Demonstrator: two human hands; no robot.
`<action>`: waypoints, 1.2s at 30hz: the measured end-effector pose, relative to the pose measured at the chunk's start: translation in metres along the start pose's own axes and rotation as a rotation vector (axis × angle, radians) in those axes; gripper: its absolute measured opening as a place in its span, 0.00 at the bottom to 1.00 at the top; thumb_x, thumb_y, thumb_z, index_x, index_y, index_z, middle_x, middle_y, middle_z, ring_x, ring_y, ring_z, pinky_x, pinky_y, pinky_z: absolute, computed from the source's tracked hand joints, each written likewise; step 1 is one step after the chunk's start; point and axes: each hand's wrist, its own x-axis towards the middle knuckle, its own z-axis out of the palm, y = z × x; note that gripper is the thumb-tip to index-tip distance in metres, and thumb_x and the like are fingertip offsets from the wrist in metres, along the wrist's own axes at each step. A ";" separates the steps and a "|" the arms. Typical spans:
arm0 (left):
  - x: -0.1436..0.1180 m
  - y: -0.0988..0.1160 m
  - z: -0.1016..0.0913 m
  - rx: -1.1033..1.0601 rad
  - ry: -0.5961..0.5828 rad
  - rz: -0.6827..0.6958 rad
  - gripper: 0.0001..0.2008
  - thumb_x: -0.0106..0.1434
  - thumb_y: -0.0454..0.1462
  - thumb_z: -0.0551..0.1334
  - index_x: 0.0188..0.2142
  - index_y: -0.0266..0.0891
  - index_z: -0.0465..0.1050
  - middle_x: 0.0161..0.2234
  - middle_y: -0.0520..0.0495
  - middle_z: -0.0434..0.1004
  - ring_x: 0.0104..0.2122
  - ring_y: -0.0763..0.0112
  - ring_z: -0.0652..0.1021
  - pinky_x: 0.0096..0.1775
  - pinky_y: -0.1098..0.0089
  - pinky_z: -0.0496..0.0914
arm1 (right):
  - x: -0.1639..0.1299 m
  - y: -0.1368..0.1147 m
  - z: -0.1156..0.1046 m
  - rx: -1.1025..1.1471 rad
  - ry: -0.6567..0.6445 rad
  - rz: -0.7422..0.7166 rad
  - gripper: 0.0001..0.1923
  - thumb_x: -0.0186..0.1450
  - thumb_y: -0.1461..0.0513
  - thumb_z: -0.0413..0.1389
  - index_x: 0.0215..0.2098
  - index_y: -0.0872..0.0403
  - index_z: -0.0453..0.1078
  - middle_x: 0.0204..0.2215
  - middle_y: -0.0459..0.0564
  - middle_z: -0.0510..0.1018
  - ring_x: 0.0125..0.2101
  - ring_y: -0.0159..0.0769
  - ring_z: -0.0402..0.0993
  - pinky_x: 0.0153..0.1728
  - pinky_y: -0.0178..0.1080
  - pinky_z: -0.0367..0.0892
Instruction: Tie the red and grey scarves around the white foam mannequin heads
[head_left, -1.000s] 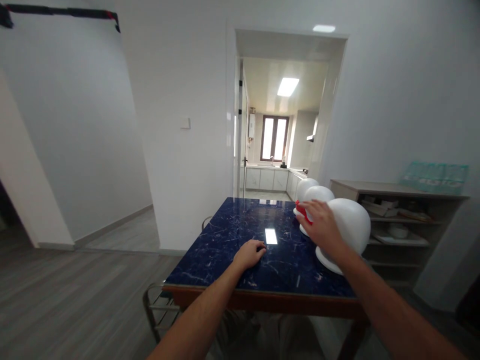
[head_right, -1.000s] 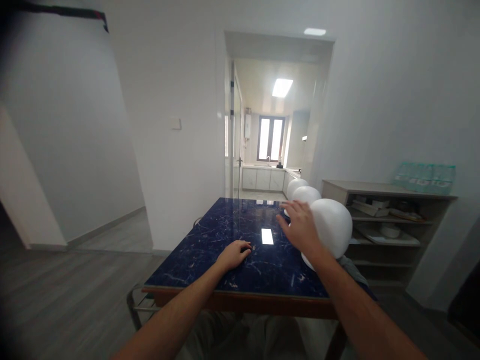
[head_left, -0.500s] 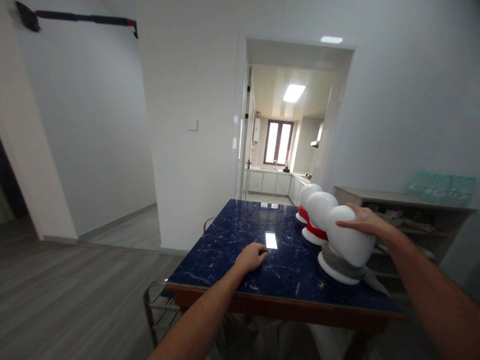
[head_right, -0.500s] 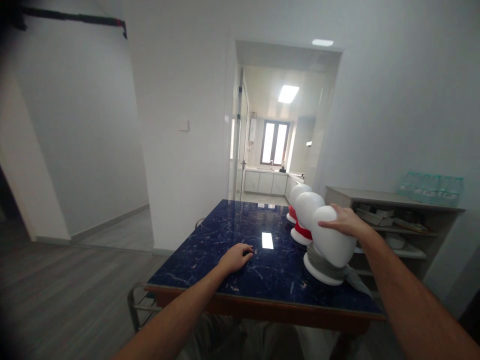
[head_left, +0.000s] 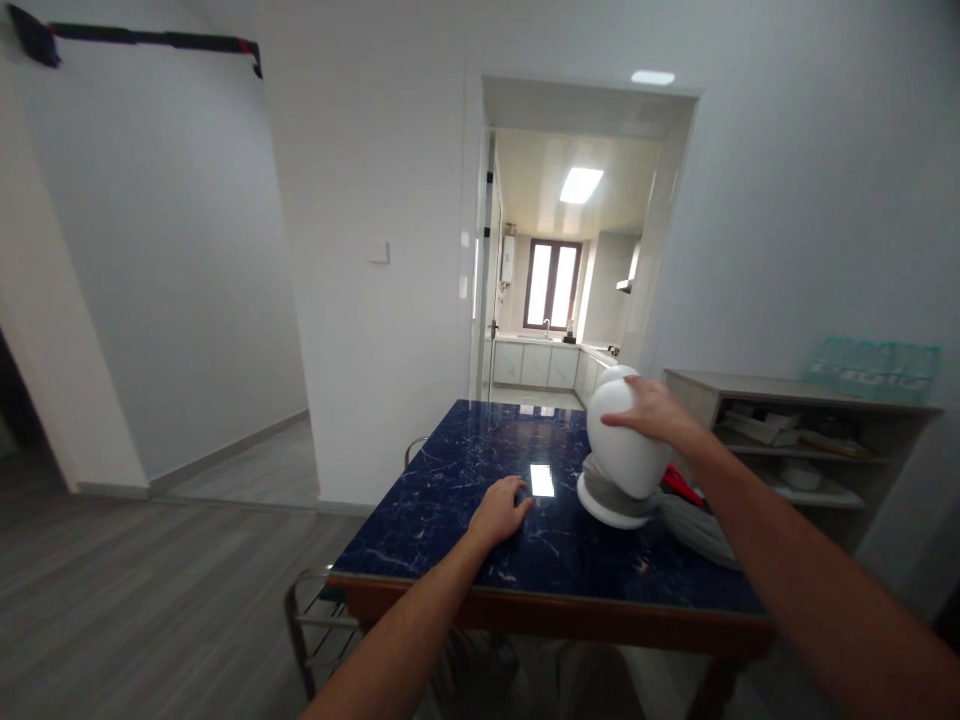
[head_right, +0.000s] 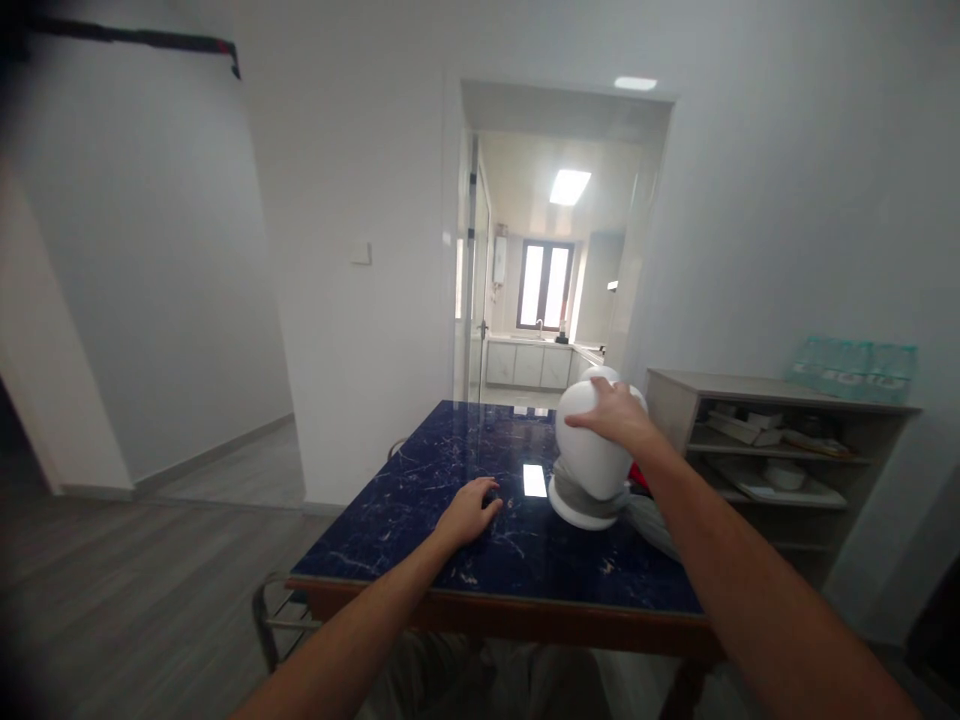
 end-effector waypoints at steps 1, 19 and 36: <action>0.001 -0.001 0.001 0.019 0.051 -0.013 0.20 0.71 0.43 0.60 0.59 0.41 0.75 0.64 0.40 0.74 0.65 0.57 0.71 0.69 0.58 0.59 | 0.005 -0.020 0.005 0.027 -0.024 -0.008 0.51 0.51 0.40 0.72 0.65 0.53 0.67 0.56 0.64 0.72 0.55 0.58 0.72 0.57 0.52 0.67; 0.012 -0.015 0.009 0.085 0.108 -0.325 0.52 0.59 0.46 0.72 0.74 0.36 0.48 0.72 0.28 0.60 0.72 0.45 0.60 0.71 0.48 0.48 | 0.026 -0.159 0.117 0.377 -0.146 -0.007 0.42 0.68 0.37 0.55 0.70 0.54 0.60 0.66 0.64 0.65 0.65 0.60 0.61 0.65 0.58 0.58; 0.014 -0.014 0.010 0.094 0.116 -0.374 0.57 0.56 0.53 0.72 0.74 0.35 0.44 0.72 0.25 0.56 0.72 0.43 0.60 0.71 0.48 0.48 | -0.089 -0.073 0.192 0.515 -0.346 -0.006 0.28 0.55 0.67 0.65 0.55 0.55 0.73 0.48 0.55 0.83 0.47 0.43 0.78 0.48 0.40 0.71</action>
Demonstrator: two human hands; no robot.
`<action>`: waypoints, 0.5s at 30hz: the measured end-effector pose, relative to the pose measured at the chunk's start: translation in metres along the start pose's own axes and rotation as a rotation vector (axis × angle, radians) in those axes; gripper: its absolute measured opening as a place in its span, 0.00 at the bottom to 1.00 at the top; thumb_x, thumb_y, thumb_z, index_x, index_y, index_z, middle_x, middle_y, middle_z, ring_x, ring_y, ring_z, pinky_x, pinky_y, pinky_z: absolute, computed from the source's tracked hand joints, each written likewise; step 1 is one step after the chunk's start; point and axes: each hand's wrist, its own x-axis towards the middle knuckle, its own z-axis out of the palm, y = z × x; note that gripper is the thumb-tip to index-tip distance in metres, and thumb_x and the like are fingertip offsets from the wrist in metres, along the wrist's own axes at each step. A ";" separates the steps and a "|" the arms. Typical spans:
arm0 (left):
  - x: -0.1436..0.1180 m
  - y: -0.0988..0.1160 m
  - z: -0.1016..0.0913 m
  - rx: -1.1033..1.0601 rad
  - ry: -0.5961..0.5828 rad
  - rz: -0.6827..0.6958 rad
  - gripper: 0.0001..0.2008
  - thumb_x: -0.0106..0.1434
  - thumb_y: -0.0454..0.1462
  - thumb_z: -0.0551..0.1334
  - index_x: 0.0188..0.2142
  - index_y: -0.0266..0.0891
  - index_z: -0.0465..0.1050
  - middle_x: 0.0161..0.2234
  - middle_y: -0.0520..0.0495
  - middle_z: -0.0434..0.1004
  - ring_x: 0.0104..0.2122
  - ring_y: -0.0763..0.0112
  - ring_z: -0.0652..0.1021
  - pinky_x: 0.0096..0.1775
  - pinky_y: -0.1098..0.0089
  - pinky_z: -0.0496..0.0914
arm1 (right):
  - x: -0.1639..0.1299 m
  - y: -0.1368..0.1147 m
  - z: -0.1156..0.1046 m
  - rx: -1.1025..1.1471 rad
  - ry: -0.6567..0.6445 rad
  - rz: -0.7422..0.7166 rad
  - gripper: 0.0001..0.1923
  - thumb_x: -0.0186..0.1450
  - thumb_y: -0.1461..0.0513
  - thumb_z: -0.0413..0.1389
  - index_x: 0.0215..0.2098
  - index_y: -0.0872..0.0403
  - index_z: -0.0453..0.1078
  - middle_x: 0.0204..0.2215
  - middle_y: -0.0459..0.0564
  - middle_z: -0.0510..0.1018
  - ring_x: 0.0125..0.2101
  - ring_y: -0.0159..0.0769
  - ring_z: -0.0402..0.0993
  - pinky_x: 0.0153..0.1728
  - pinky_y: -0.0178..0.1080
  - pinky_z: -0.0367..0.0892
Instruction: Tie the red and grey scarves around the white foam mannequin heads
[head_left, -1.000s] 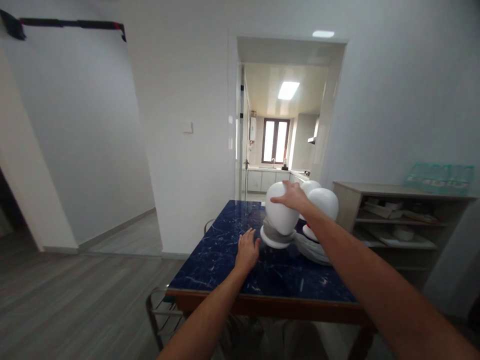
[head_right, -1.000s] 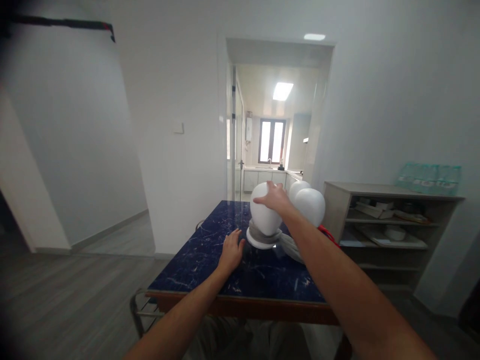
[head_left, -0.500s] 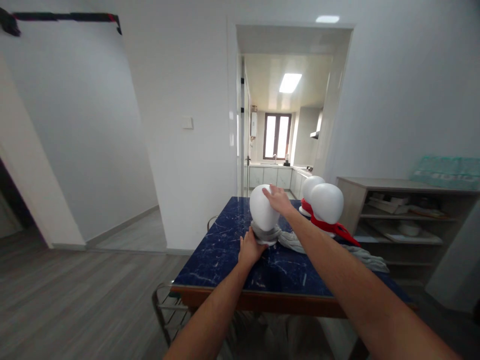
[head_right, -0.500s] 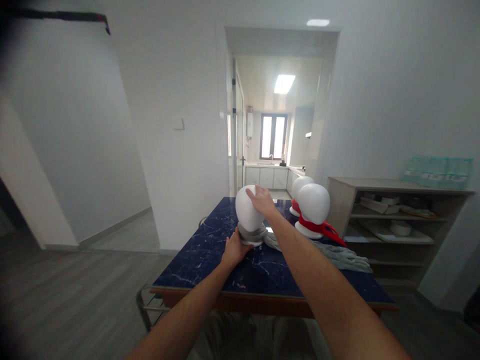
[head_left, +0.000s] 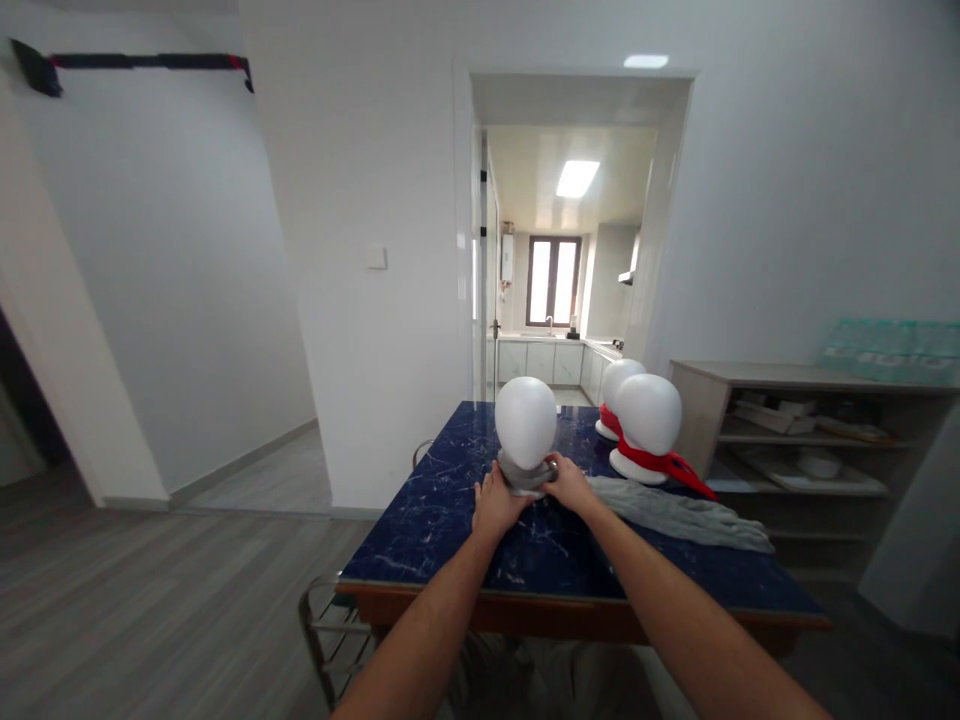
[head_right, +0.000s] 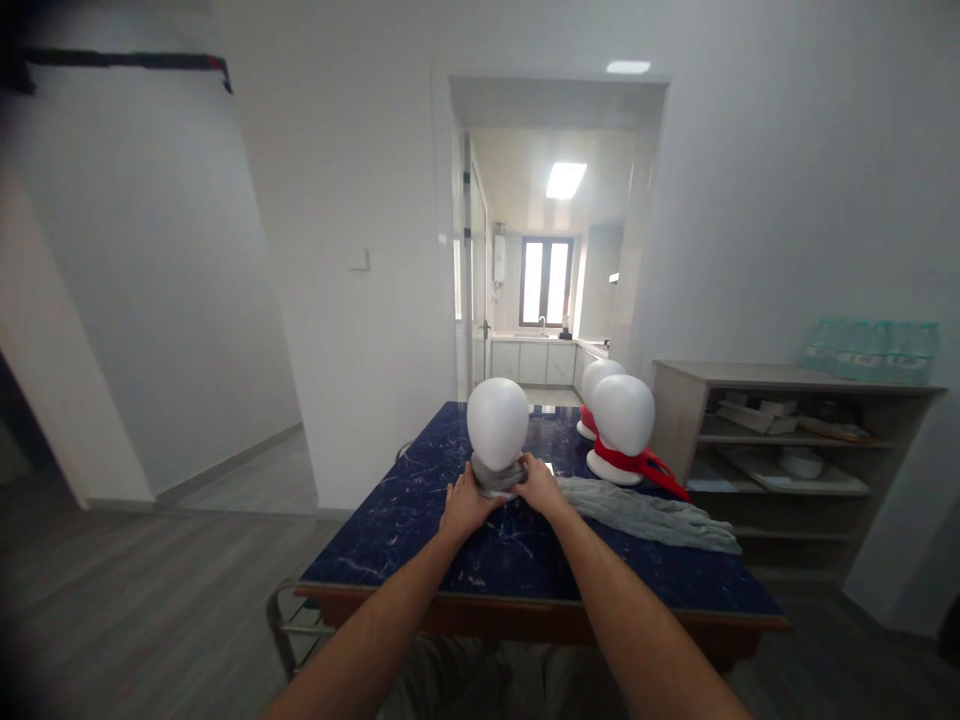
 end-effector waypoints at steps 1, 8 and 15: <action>0.000 0.000 0.000 0.000 -0.002 -0.003 0.58 0.56 0.54 0.72 0.74 0.35 0.44 0.72 0.25 0.56 0.72 0.44 0.60 0.71 0.48 0.48 | 0.001 0.001 0.003 0.005 0.010 0.001 0.27 0.56 0.67 0.64 0.55 0.56 0.74 0.48 0.57 0.82 0.48 0.44 0.78 0.49 0.40 0.70; 0.001 0.000 -0.002 -0.003 -0.016 -0.005 0.58 0.56 0.53 0.72 0.75 0.34 0.44 0.73 0.24 0.54 0.72 0.43 0.61 0.71 0.47 0.48 | -0.010 0.011 -0.010 0.088 -0.053 -0.061 0.10 0.66 0.60 0.55 0.34 0.53 0.78 0.37 0.51 0.83 0.43 0.44 0.77 0.48 0.40 0.70; 0.000 0.002 -0.005 -0.036 -0.039 -0.037 0.61 0.55 0.50 0.74 0.75 0.31 0.40 0.72 0.21 0.55 0.72 0.44 0.61 0.71 0.46 0.45 | -0.065 0.034 -0.057 0.328 -0.196 -0.093 0.26 0.68 0.42 0.56 0.40 0.55 0.79 0.34 0.49 0.81 0.36 0.41 0.74 0.38 0.39 0.68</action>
